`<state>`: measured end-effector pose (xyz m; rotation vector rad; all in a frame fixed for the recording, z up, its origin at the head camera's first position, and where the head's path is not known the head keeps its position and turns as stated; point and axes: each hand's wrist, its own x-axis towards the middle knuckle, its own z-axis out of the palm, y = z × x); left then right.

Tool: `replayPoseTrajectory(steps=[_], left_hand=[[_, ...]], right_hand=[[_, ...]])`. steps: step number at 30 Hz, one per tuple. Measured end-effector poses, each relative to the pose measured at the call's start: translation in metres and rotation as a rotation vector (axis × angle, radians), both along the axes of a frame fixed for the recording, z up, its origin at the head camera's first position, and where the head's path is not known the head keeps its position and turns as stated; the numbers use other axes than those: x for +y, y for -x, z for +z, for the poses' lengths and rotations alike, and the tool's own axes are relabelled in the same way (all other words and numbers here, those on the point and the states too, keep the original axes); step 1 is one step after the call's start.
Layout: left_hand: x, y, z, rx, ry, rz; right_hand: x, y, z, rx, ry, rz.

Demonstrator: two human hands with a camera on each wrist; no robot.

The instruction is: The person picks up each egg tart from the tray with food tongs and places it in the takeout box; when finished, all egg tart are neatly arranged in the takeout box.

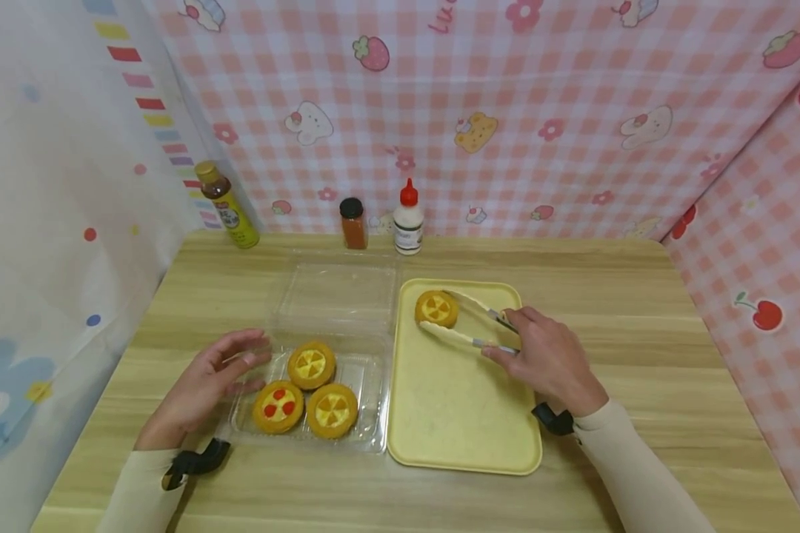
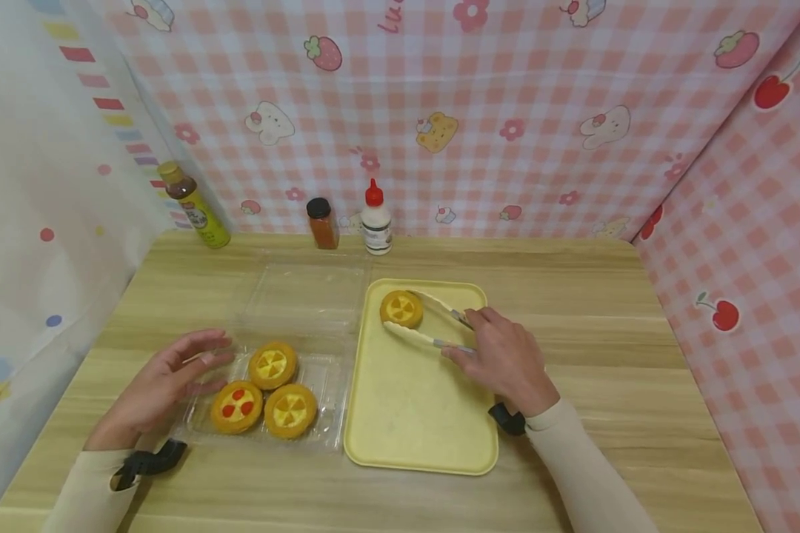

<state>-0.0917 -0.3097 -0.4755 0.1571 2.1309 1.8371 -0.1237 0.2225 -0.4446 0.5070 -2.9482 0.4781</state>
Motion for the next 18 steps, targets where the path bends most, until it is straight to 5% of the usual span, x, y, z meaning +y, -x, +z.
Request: replayPoseTrajectory(steps=[18], left_hand=[[-0.0013, -0.0012, 0.0007, -0.010, 0.015, 0.008]], right_hand=[[0.0044, 0.0000, 0.0033, 0.059, 0.046, 0.029]])
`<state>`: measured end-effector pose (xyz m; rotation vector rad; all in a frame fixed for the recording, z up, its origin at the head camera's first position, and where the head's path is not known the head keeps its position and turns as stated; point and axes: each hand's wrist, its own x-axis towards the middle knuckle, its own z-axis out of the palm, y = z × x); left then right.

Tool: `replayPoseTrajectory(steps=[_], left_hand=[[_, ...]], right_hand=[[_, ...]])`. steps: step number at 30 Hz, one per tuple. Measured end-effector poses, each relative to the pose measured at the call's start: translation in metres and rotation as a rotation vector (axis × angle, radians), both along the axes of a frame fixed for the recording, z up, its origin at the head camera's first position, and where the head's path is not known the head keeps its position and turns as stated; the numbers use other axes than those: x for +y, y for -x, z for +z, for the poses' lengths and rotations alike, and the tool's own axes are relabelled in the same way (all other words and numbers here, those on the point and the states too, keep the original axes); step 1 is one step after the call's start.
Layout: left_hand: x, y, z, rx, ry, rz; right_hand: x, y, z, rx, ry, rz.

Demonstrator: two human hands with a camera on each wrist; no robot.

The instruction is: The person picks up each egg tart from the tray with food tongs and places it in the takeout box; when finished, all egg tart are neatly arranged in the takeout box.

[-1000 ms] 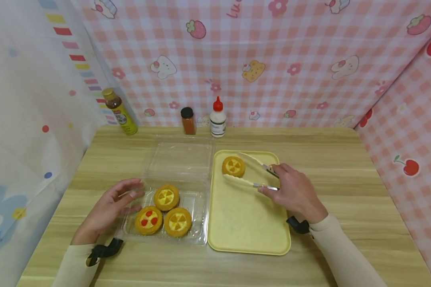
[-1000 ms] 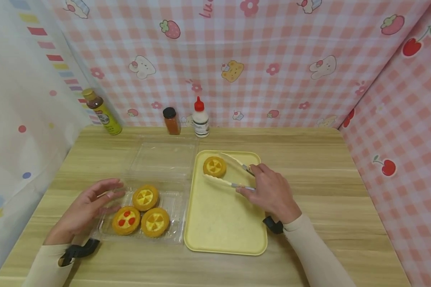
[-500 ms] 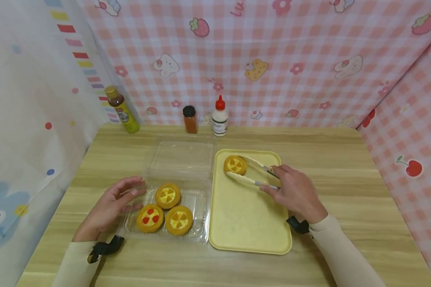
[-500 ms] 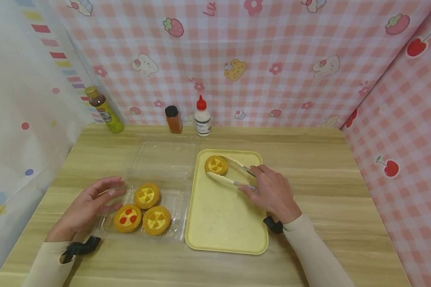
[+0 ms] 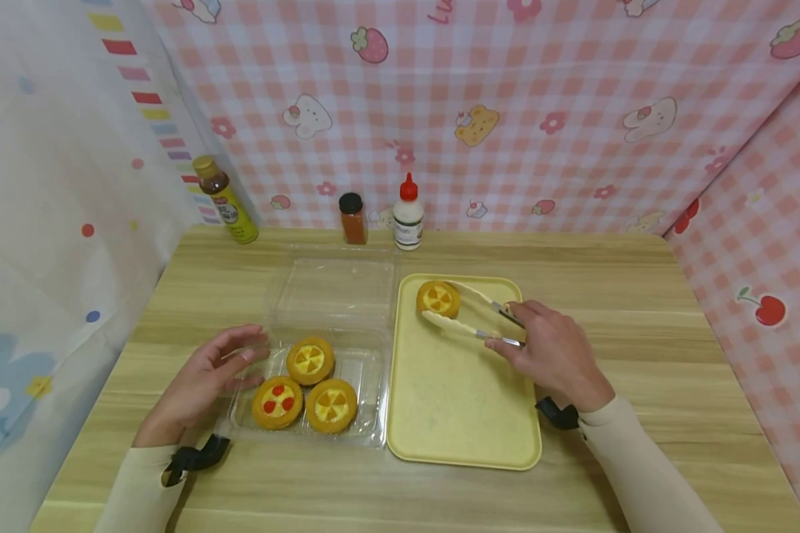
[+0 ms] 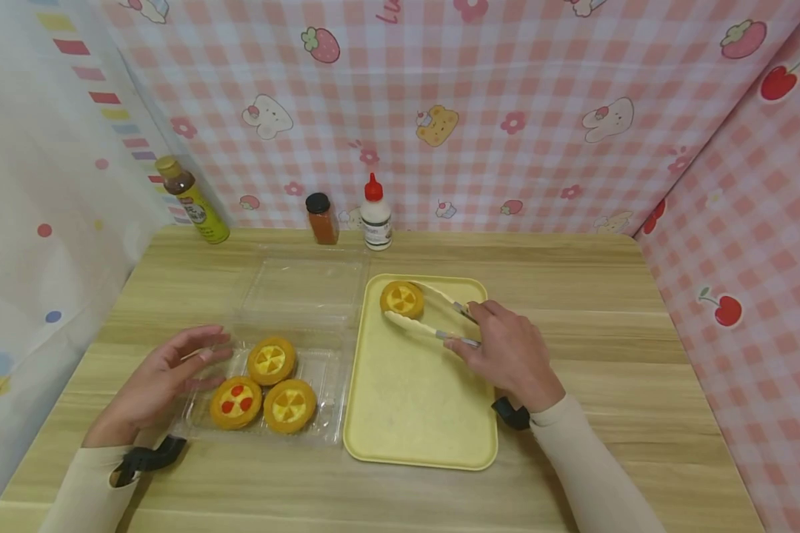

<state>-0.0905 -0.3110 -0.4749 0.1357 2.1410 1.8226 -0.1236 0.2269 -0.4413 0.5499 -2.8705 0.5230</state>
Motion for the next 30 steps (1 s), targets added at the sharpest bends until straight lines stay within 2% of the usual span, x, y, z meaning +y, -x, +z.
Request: replayPoseTrajectory(steps=[9, 15, 23, 30], left_hand=[[-0.002, -0.004, 0.002, 0.018, 0.009, -0.006], [-0.001, -0.003, 0.003, 0.021, 0.011, -0.008], [0.000, 0.000, 0.003, 0.013, 0.008, -0.010], [0.001, 0.001, 0.004, -0.001, 0.023, -0.008]], right_hand=[[-0.005, -0.008, 0.011, 0.065, 0.019, 0.028], [-0.011, -0.015, 0.021, 0.121, 0.032, 0.064], [-0.023, -0.020, 0.034, 0.117, 0.029, 0.093], [-0.035, -0.023, 0.037, 0.123, 0.021, 0.140]])
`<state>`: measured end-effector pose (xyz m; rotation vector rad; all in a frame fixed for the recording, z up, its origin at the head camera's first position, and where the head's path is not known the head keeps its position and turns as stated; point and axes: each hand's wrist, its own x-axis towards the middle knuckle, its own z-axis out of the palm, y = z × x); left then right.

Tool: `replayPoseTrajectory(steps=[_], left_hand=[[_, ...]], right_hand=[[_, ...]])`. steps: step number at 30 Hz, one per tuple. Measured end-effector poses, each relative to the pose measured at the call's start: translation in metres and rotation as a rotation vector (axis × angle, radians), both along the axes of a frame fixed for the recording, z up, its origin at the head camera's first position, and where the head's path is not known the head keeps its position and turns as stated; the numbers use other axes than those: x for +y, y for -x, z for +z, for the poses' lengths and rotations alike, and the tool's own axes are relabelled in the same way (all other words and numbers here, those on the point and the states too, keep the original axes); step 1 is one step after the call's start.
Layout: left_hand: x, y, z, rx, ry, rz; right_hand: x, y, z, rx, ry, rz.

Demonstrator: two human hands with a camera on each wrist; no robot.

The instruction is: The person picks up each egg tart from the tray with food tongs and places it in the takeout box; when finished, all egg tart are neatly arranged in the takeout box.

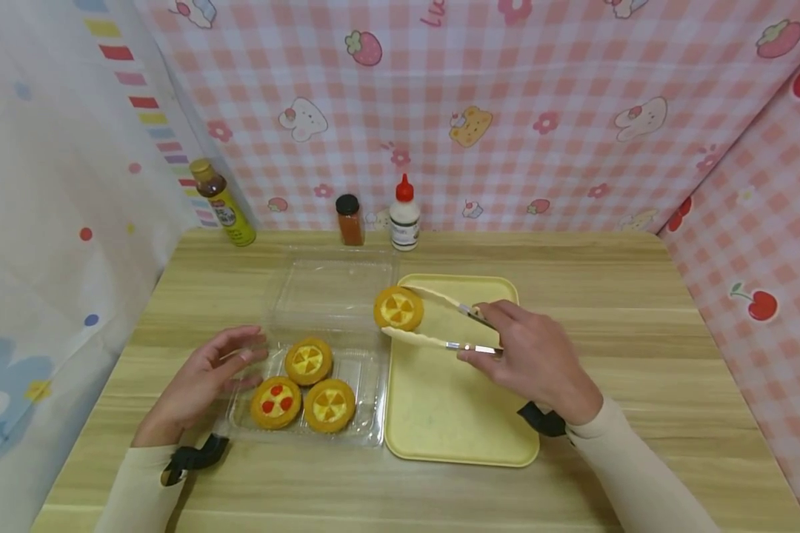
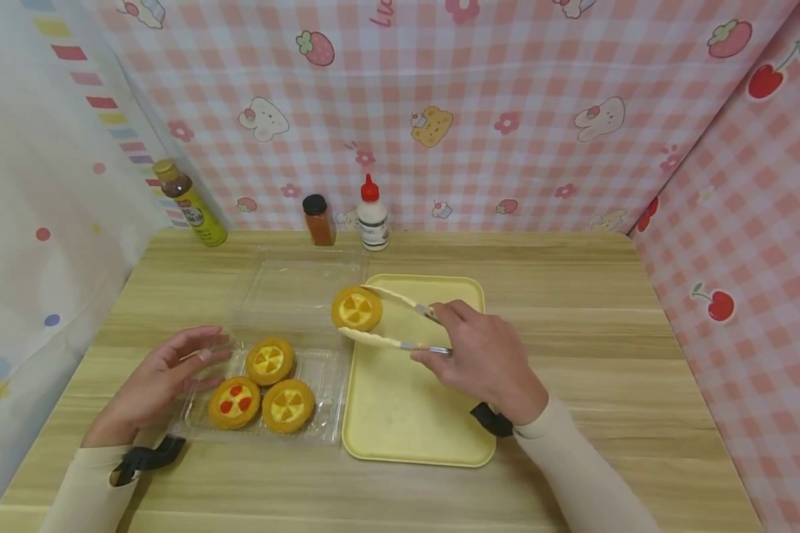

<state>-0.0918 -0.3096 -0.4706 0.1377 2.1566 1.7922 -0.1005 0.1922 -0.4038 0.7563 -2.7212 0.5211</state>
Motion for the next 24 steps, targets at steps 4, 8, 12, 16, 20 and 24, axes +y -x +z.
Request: replayPoseTrajectory(steps=[4, 8, 12, 16, 20, 24], left_hand=[[0.000, 0.000, 0.000, -0.002, 0.008, 0.002], [0.000, 0.000, 0.000, -0.007, 0.019, 0.005], [0.000, 0.001, 0.001, -0.009, 0.026, 0.006], [0.000, 0.001, 0.001, -0.007, 0.029, 0.001], [0.000, 0.001, 0.001, -0.008, 0.029, -0.005], [0.000, 0.002, 0.001, -0.005, 0.031, -0.010]], right_hand=[[-0.008, -0.001, 0.001, -0.003, 0.001, 0.023], [-0.016, -0.002, 0.001, -0.007, -0.004, 0.042], [-0.026, -0.002, 0.001, -0.024, -0.018, 0.057], [-0.036, -0.003, 0.002, -0.068, -0.040, 0.076], [-0.046, -0.003, 0.002, -0.092, -0.072, 0.105], [-0.052, -0.003, 0.001, -0.099, -0.102, 0.122]])
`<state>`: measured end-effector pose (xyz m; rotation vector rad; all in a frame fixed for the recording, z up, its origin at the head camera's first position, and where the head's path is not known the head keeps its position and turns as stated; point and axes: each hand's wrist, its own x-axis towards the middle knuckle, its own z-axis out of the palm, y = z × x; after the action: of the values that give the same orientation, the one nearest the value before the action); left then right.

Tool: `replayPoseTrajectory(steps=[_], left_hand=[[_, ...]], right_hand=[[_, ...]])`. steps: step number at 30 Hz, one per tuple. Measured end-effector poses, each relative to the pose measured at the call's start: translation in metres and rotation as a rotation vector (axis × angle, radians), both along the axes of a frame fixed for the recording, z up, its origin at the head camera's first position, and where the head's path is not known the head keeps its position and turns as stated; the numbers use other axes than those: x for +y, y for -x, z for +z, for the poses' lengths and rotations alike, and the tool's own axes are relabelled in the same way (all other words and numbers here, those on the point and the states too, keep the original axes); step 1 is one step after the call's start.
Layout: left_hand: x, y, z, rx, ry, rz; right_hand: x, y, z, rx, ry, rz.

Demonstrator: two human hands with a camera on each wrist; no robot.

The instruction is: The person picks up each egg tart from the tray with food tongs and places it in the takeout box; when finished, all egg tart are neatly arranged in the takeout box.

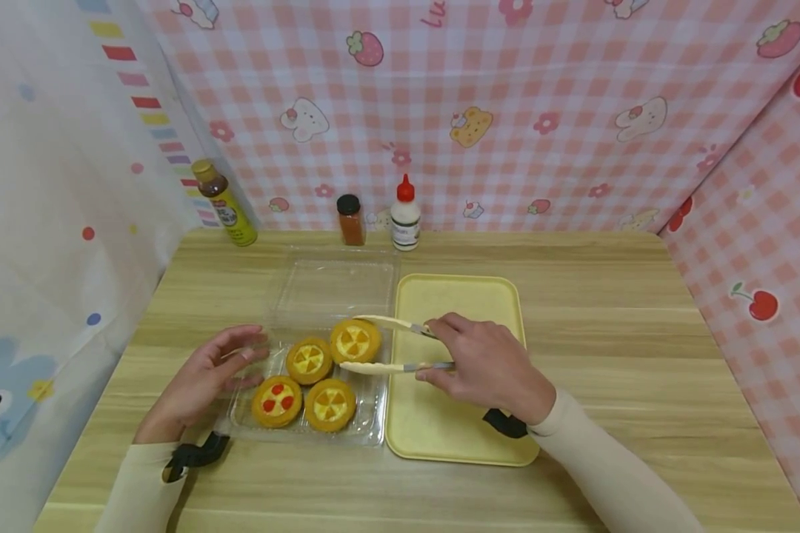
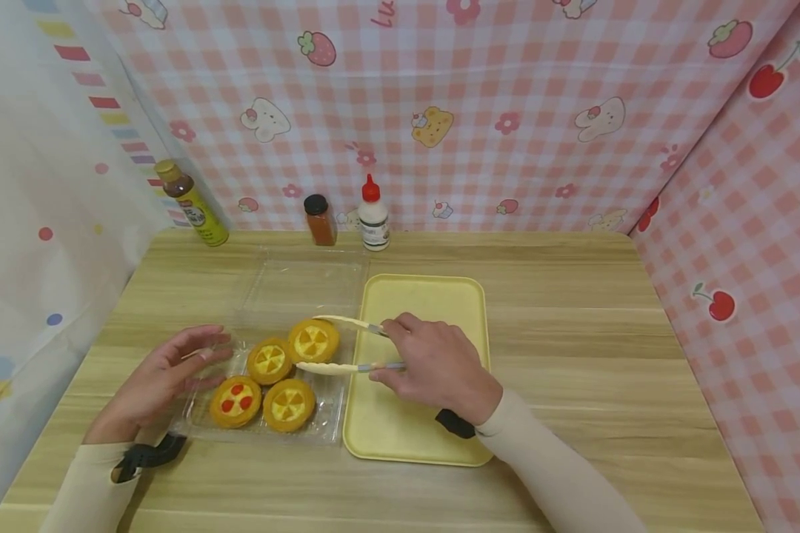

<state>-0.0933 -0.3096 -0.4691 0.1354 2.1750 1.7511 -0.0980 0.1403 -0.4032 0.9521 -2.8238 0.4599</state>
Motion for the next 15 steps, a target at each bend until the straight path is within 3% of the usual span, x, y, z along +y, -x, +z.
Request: replayPoseTrajectory(steps=[15], left_hand=[[-0.0004, 0.0009, -0.0005, 0.006, -0.001, -0.004]], right_hand=[[-0.0081, -0.0009, 0.0063, -0.027, -0.119, 0.008]])
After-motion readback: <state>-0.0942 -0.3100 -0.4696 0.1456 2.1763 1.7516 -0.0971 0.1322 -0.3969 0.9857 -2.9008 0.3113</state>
